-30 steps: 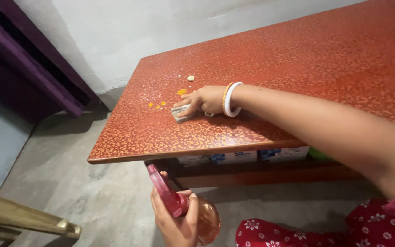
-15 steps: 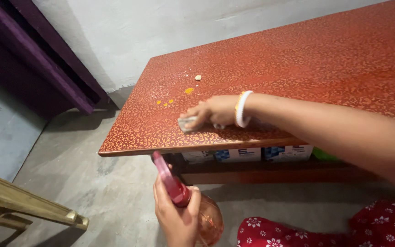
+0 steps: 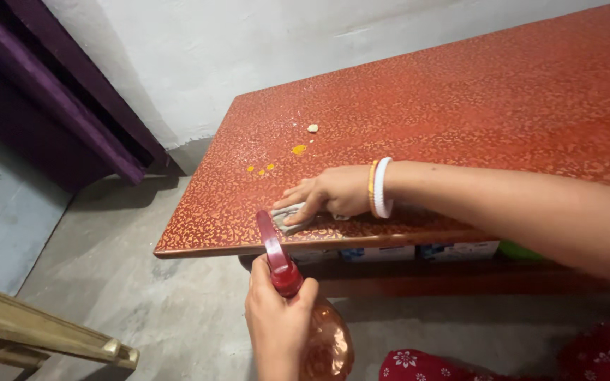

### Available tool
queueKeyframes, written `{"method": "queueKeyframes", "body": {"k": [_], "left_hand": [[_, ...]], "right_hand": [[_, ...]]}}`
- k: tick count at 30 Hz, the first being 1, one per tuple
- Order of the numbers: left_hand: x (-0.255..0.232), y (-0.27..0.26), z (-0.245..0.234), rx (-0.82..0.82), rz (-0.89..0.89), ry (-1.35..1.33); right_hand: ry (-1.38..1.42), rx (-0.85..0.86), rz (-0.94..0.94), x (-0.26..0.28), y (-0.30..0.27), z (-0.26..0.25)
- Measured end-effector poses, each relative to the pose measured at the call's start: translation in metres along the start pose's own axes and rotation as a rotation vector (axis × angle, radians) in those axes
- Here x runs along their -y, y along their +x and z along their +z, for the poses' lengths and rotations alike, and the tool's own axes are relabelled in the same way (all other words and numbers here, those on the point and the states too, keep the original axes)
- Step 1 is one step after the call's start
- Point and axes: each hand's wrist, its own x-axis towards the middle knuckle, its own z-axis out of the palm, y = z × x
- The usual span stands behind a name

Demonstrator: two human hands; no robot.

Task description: The person cleans a speckled tabletop by spraying liquid from a red spray bottle and wiping with a cloth. They repeatedly target small yellow and white spots, moving the cloth across the surface to remove residue.

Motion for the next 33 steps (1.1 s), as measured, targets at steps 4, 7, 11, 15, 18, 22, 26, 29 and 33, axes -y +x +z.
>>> {"method": "queueKeyframes", "body": {"k": [4,7,11,15,18,22,26,29,33], "left_hand": [[-0.002,0.014,-0.003,0.109,-0.078,-0.013],[-0.006,0.021,-0.014,0.184,-0.035,-0.058],[-0.008,0.031,-0.027,0.321,-0.105,-0.119],[-0.008,0.055,-0.037,0.516,-0.212,-0.263],[-0.009,0.077,-0.045,0.604,-0.286,-0.292],[-0.013,0.085,-0.069,0.631,-0.443,-0.437],[-0.019,0.088,-0.088,0.582,-0.464,-0.376],[-0.023,0.088,-0.091,0.561,-0.494,-0.371],[-0.023,0.094,-0.09,0.556,-0.531,-0.354]], "right_hand": [[0.017,-0.039,-0.032,-0.009,0.007,0.005],[-0.026,-0.039,-0.057,-0.013,0.007,0.007],[-0.033,-0.08,-0.067,-0.017,0.006,0.01],[-0.062,-0.111,-0.092,-0.015,0.006,0.01],[-0.091,-0.105,-0.068,-0.011,0.006,0.009],[-0.102,-0.097,-0.046,-0.001,0.003,0.006],[-0.056,-0.087,-0.038,0.005,0.003,0.004],[-0.046,-0.084,-0.029,0.008,0.003,0.002],[-0.041,-0.089,-0.016,0.009,0.003,0.004]]}}
